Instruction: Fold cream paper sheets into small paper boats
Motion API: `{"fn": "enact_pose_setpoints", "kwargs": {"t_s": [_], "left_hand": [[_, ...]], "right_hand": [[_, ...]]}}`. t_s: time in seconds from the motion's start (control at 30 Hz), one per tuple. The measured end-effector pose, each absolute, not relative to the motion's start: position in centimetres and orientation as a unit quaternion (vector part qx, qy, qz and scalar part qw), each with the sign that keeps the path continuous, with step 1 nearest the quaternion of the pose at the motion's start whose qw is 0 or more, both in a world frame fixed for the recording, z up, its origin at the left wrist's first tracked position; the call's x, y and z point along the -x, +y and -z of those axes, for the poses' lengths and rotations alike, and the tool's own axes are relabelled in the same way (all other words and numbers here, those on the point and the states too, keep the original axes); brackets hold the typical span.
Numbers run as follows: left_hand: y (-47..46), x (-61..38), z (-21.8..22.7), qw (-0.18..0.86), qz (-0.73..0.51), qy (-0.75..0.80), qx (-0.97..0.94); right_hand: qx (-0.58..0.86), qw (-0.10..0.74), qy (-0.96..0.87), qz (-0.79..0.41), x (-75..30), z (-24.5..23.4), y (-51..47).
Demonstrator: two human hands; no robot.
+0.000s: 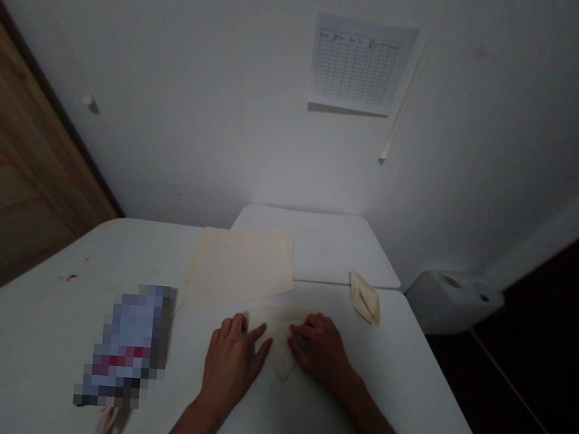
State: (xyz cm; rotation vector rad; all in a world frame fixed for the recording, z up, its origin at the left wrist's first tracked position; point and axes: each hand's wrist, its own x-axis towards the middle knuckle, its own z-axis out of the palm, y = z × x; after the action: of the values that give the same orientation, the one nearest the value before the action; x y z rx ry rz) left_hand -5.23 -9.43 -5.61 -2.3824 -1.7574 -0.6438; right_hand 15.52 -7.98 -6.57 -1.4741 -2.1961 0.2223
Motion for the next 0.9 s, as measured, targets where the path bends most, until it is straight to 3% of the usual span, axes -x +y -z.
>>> {"fn": "enact_pose_setpoints", "kwargs": {"t_s": [0.63, 0.9], "left_hand": [[-10.1, 8.0, 5.6, 0.088, 0.195, -0.612, 0.762], [-10.3, 8.6, 5.9, 0.102, 0.253, -0.584, 0.765]], "right_hand": [[0.539, 0.248, -0.801, -0.078, -15.8, 6.5, -8.0], [0.536, 0.255, -0.8, -0.083, -15.8, 6.7, -8.0]]}}
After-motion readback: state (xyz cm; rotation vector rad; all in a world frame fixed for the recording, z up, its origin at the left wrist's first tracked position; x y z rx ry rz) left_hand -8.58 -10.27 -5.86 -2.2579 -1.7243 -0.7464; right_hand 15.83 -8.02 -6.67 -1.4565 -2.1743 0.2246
